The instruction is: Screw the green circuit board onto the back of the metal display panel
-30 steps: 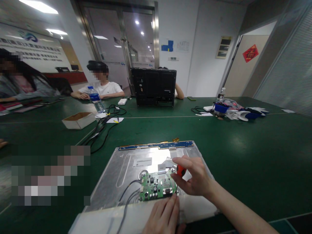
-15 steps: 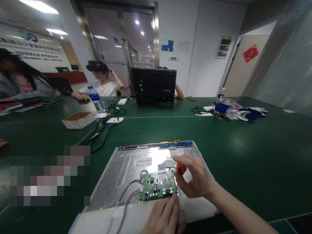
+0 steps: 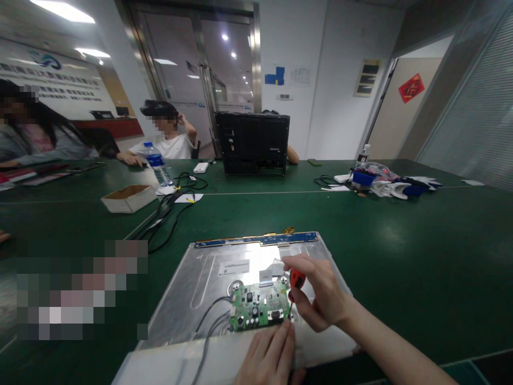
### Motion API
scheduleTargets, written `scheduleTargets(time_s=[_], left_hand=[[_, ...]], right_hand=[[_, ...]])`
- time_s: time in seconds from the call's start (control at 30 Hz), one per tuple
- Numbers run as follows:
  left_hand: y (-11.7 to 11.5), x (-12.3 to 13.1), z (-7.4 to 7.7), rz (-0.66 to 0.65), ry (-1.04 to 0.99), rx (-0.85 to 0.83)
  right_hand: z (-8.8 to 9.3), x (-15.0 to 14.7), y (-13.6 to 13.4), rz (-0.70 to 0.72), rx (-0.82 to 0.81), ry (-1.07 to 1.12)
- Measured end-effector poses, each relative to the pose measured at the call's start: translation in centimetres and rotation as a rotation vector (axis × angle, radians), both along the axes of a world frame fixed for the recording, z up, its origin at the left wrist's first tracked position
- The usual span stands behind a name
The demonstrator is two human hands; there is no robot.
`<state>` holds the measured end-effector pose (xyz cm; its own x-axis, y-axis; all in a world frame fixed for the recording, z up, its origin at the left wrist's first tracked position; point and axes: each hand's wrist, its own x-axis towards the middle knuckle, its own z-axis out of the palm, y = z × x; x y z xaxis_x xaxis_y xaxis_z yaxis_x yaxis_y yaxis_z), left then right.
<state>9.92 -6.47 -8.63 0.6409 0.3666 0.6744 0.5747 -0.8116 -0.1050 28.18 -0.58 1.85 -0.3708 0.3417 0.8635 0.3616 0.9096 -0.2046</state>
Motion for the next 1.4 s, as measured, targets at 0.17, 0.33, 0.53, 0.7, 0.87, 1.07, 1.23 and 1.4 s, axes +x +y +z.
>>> scheduleTargets(time_s=[0.17,0.33,0.53,0.7,0.87,1.07,1.23,1.4], left_hand=[[0.1,0.2,0.6,0.000,-0.015,0.020],[0.2,0.2,1.0,-0.006,-0.016,0.051],[0.0,-0.2,0.1,-0.012,0.022,-0.006],[0.1,-0.2,0.0,-0.030,0.035,-0.010],[0.1,0.1,0.5,-0.024,-0.019,0.024],[0.0,0.4,1.1,-0.001,-0.037,0.022],[0.2,0.2,0.7,-0.015,-0.023,0.025],[0.2,0.1,0.6,-0.007,-0.004,-0.001]], right_hand=[[0.0,-0.2,-0.1,-0.089,0.023,-0.003],[-0.3,-0.2,0.0,-0.126,0.034,0.002],[-0.5,-0.1,0.1,-0.119,0.022,-0.007],[-0.5,-0.3,0.1,-0.088,0.044,0.023],[-0.2,-0.2,0.1,-0.073,-0.003,0.000],[0.4,0.0,-0.3,-0.078,0.011,0.020],[0.0,-0.2,-0.1,-0.159,0.032,0.020],[-0.5,-0.4,0.1,-0.149,0.028,0.015]])
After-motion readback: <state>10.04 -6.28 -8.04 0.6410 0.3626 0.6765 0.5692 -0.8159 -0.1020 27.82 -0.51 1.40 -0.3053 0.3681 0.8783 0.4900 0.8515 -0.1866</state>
